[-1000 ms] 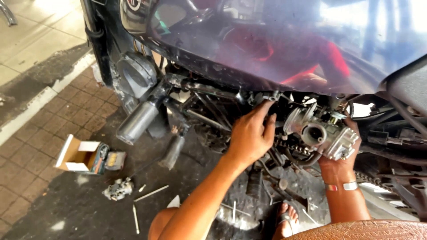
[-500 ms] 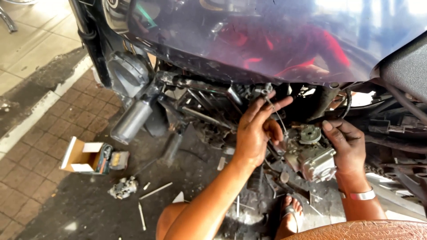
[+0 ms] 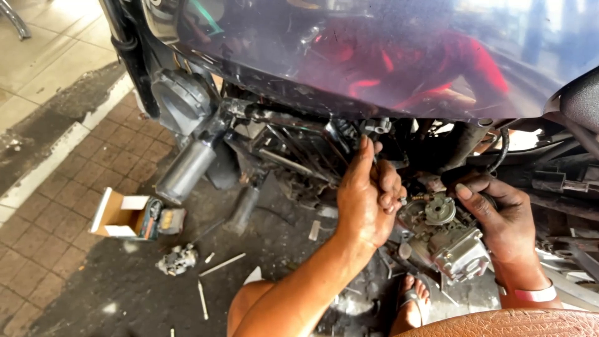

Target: Removing and inspecting a motorcycle carburetor and engine intake components

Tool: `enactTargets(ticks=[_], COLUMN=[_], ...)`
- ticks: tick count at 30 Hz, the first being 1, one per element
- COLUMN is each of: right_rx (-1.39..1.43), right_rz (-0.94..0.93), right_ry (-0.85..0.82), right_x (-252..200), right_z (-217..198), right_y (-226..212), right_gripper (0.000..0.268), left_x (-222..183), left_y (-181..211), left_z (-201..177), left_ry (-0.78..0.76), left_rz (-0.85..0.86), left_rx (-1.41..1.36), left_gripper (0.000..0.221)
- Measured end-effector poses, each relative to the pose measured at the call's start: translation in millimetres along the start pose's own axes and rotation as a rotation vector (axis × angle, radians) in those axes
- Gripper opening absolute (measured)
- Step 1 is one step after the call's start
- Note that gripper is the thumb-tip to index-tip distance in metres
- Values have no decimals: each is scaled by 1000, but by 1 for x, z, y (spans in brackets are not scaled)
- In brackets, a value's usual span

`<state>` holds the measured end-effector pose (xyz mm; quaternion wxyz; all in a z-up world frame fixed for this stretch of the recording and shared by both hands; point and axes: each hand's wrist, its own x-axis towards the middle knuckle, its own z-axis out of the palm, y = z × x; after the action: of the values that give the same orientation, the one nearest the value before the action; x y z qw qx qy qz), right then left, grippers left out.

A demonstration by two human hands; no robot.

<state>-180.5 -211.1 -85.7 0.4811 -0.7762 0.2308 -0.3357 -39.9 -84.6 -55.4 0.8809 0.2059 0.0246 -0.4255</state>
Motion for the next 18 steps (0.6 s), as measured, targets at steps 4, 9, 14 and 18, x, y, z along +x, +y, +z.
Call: enactTargets(ticks=[4,9,14,18], right_rx=[-25,-52,4,33], right_rz=[2,46,31,51], right_ry=[3,-2,-31,-36], right_x=[-2,-4,-7,-10], right_z=[0,2,6,11], right_y=[0,0,-5,-7], right_gripper=[13,13,11,10], left_x=[-5,-10,-11,-20], left_y=[-2,2,13,25], left_z=[-7,-16,-37,-23], left_ry=[-80,-103,-118,34], left_rz=[3,-16,13,26], left_rx=[-136,-174,-108,98], left_gripper=[19,24,31,38])
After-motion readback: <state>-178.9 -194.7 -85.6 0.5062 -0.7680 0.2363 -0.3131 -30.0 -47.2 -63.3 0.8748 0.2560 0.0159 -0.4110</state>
